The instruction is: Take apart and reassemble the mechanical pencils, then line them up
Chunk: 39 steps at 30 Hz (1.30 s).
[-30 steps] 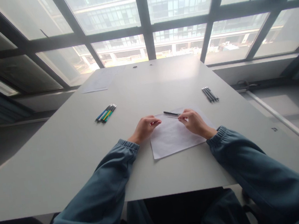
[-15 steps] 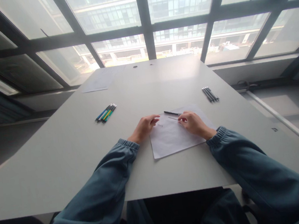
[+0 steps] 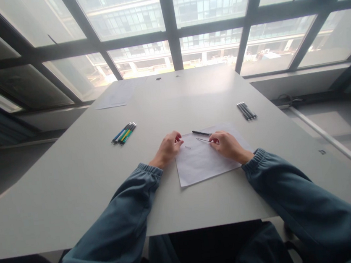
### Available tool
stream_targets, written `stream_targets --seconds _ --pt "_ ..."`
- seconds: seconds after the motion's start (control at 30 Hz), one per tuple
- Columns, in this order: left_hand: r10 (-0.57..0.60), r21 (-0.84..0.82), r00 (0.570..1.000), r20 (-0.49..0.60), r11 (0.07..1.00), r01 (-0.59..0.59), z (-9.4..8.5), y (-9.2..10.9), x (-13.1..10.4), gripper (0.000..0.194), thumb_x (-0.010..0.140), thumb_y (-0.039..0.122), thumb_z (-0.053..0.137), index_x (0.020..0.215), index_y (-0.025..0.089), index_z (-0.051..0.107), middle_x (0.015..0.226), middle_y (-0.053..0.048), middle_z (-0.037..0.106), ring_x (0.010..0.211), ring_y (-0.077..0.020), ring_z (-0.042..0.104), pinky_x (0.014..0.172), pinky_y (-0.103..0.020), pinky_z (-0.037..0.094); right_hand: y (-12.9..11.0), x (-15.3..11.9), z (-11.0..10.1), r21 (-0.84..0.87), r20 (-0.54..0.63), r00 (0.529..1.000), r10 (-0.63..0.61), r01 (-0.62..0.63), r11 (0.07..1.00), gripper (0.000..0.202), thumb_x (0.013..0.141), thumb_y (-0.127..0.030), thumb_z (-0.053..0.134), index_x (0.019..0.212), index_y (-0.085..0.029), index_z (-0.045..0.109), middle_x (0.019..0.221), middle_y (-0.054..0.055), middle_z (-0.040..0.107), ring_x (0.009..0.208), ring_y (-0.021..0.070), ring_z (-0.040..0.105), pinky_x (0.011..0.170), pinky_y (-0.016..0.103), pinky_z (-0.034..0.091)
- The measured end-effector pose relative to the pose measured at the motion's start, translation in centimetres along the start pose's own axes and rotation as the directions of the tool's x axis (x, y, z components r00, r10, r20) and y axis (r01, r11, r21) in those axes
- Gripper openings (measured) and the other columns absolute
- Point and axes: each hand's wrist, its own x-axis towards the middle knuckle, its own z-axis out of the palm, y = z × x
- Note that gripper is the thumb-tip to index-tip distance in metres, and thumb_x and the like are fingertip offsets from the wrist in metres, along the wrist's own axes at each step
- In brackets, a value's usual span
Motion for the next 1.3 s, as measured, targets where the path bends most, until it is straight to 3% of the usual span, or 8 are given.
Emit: stream_targets --seconds 0.1,0.3,0.5,0.67,0.8,0.93,1.1,1.3 --pt "0.016 -0.046 1.000 -0.014 0.999 -0.016 -0.41 0.20 -0.06 0.010 0.082 0.027 0.072 0.084 0.018 0.071 0.081 -0.004 0.068 0.074 -0.0172 0.062 0.076 -0.031 0.052 0.03 -0.03 0.03 -0.004 0.002 1.000 0.003 -0.003 1.000 0.008 0.087 -0.018 0.067 0.091 -0.020 0.075 0.086 0.004 0.069 0.080 0.0175 0.060 0.076 0.027 0.043" --pt "-0.019 -0.169 1.000 -0.019 0.986 0.016 -0.31 0.50 -0.39 0.018 0.083 0.022 0.065 0.092 0.017 0.080 0.089 -0.006 0.073 0.073 -0.0160 0.065 0.073 -0.029 0.054 0.22 -0.03 0.11 -0.008 -0.007 1.000 -0.006 0.006 1.000 0.009 0.088 -0.019 0.066 0.090 -0.020 0.074 0.086 0.004 0.069 0.080 0.0175 0.060 0.075 0.027 0.043" --pt "-0.035 -0.160 0.999 0.018 0.986 0.038 -0.18 0.37 -0.34 0.030 0.083 0.020 0.061 0.109 0.016 0.076 0.091 -0.006 0.074 0.075 -0.0158 0.066 0.076 -0.029 0.056 0.11 -0.05 0.00 -0.016 -0.004 1.000 -0.004 0.004 1.000 0.010 0.088 -0.019 0.066 0.091 -0.020 0.075 0.085 0.004 0.070 0.079 0.0176 0.061 0.075 0.027 0.043" --pt "-0.020 -0.134 1.000 0.021 0.991 0.022 -0.12 0.18 -0.29 0.027 0.083 0.022 0.060 0.105 0.015 0.075 0.093 -0.007 0.073 0.073 -0.0151 0.064 0.074 -0.029 0.056 0.07 -0.06 -0.10 -0.018 -0.001 1.000 -0.004 0.004 1.000 0.010 0.088 -0.018 0.066 0.091 -0.020 0.075 0.086 0.005 0.070 0.079 0.0175 0.061 0.075 0.027 0.044" --pt "-0.020 -0.118 0.999 0.026 0.993 0.023 -0.04 0.06 -0.19 0.039 0.082 0.020 0.059 0.119 0.015 0.070 0.097 -0.006 0.073 0.072 -0.0142 0.063 0.074 -0.029 0.056 0.23 -0.01 0.01 -0.028 -0.010 1.000 -0.015 0.015 1.000 0.011 0.087 -0.018 0.065 0.090 -0.020 0.075 0.085 0.005 0.070 0.078 0.0176 0.061 0.075 0.027 0.044" --pt "-0.035 -0.113 0.998 -0.043 0.993 0.030 -0.04 0.27 -0.07 0.038 0.085 0.020 0.056 0.121 0.015 0.069 0.101 -0.007 0.074 0.080 -0.0158 0.066 0.076 -0.029 0.056 0.23 0.02 0.05 -0.021 -0.017 1.000 -0.025 0.024 0.999 0.010 0.087 -0.017 0.065 0.090 -0.019 0.075 0.086 0.004 0.070 0.079 0.0177 0.061 0.076 0.027 0.044" --pt "-0.059 -0.071 0.985 -0.162 0.996 0.048 -0.32 0.73 -0.01 0.028 0.088 0.019 0.054 0.107 0.016 0.072 0.099 -0.007 0.076 0.083 -0.0180 0.067 0.082 -0.032 0.055 0.07 0.01 -0.12 -0.015 -0.044 0.999 -0.020 0.019 1.000 0.010 0.089 -0.017 0.065 0.090 -0.019 0.074 0.089 0.005 0.072 0.080 0.0179 0.062 0.077 0.027 0.044" --pt "-0.048 -0.054 0.980 -0.192 0.998 0.038 -0.44 0.66 0.01 0.026 0.086 0.015 0.053 0.102 0.017 0.074 0.098 -0.006 0.076 0.086 -0.0190 0.068 0.085 -0.033 0.054 0.02 -0.03 -0.28 -0.013 -0.109 0.994 -0.008 0.006 1.000 0.012 0.090 -0.018 0.063 0.088 -0.019 0.074 0.087 0.006 0.071 0.082 0.0191 0.063 0.078 0.028 0.044"
